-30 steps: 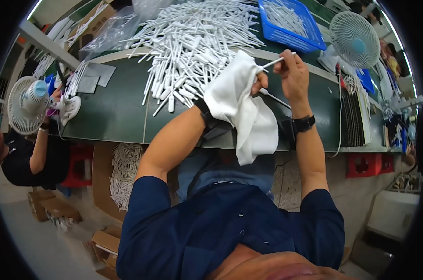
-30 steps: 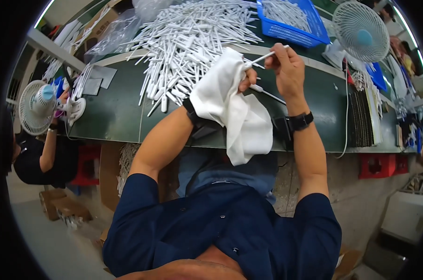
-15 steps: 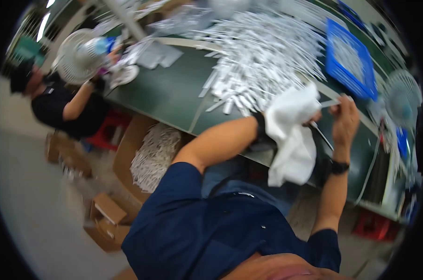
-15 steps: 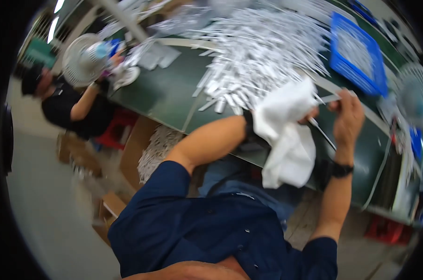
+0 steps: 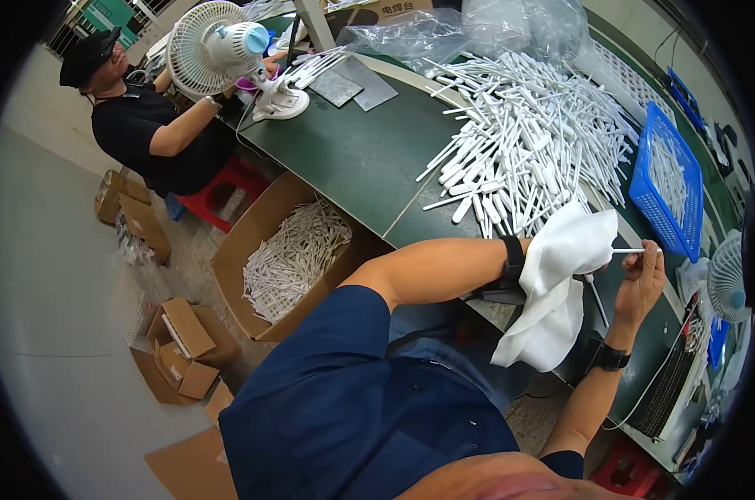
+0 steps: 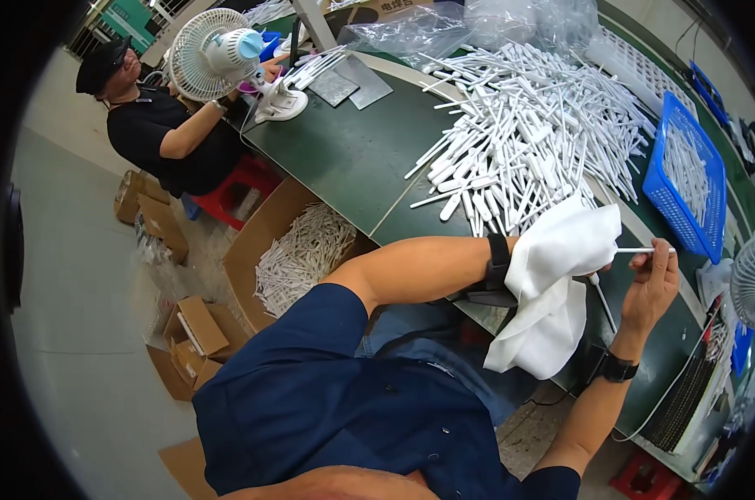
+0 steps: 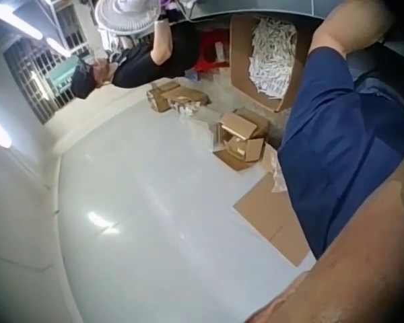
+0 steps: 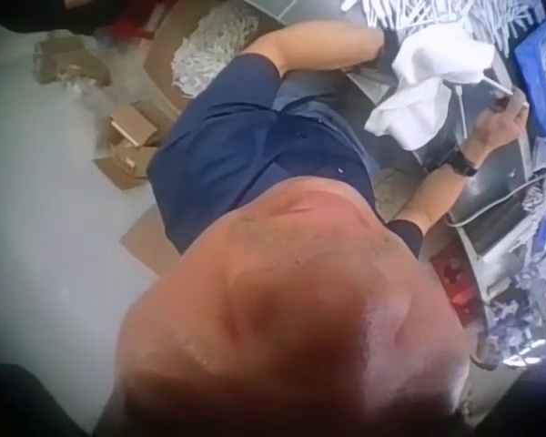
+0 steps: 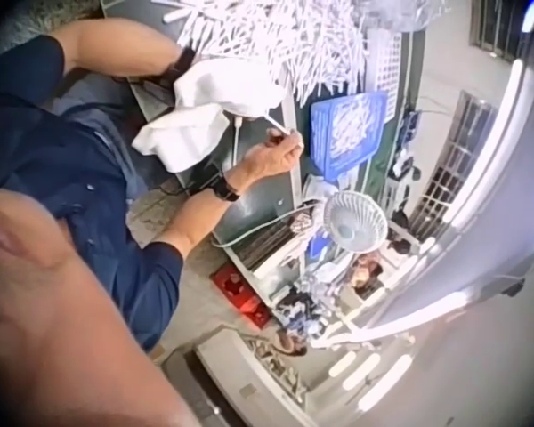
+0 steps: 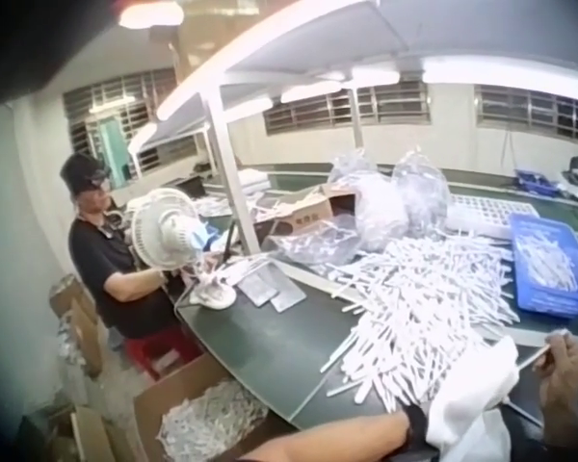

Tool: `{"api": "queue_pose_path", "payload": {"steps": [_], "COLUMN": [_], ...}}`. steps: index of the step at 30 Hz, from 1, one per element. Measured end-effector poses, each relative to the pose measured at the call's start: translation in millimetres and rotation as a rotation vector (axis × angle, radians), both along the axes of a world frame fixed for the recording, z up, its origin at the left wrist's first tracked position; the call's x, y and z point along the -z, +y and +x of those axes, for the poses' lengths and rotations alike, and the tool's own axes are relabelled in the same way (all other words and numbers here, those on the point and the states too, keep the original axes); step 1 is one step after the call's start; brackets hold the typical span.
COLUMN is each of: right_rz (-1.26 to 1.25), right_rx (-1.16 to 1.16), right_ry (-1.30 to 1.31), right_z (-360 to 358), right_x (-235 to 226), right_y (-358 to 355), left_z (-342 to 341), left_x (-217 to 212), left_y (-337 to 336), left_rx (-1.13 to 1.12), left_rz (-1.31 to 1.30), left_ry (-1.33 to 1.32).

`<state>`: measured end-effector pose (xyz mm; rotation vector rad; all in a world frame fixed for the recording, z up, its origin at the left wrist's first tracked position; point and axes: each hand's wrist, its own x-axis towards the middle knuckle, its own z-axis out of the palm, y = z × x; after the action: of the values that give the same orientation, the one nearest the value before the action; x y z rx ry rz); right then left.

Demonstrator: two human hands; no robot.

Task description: The person cleans white plastic sticks by picking them up from a pile, wiping each with a cloth, and placing them into a blue basket.

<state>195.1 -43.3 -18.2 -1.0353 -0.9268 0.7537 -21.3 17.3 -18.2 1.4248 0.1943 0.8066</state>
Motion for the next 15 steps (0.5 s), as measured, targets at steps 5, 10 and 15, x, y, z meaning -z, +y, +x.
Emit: {"api": "queue_pose_path", "payload": {"steps": [5,10,15], "right_rz": [-0.079,0.023,0.035], "right_rx": [0.137,-0.028,-0.057], "right_ry": [0.028,0.085,0.112], "right_z": [-7.6,-13.1,-9.1], "right_x": [-5.9,-9.7,-15.5], "right_y": [-3.7,1.5,-4.7], "left_z": [-14.3,-17.1,-5.8], "left_x": [-36.3,-36.9,-2.9], "left_y": [-4.0,-12.8,6.3], "left_rx": [-0.199,-0.047,0.051], "left_rz": [0.212,-0.097,-0.295], "left_ry": [0.32,0.031,0.089]}}
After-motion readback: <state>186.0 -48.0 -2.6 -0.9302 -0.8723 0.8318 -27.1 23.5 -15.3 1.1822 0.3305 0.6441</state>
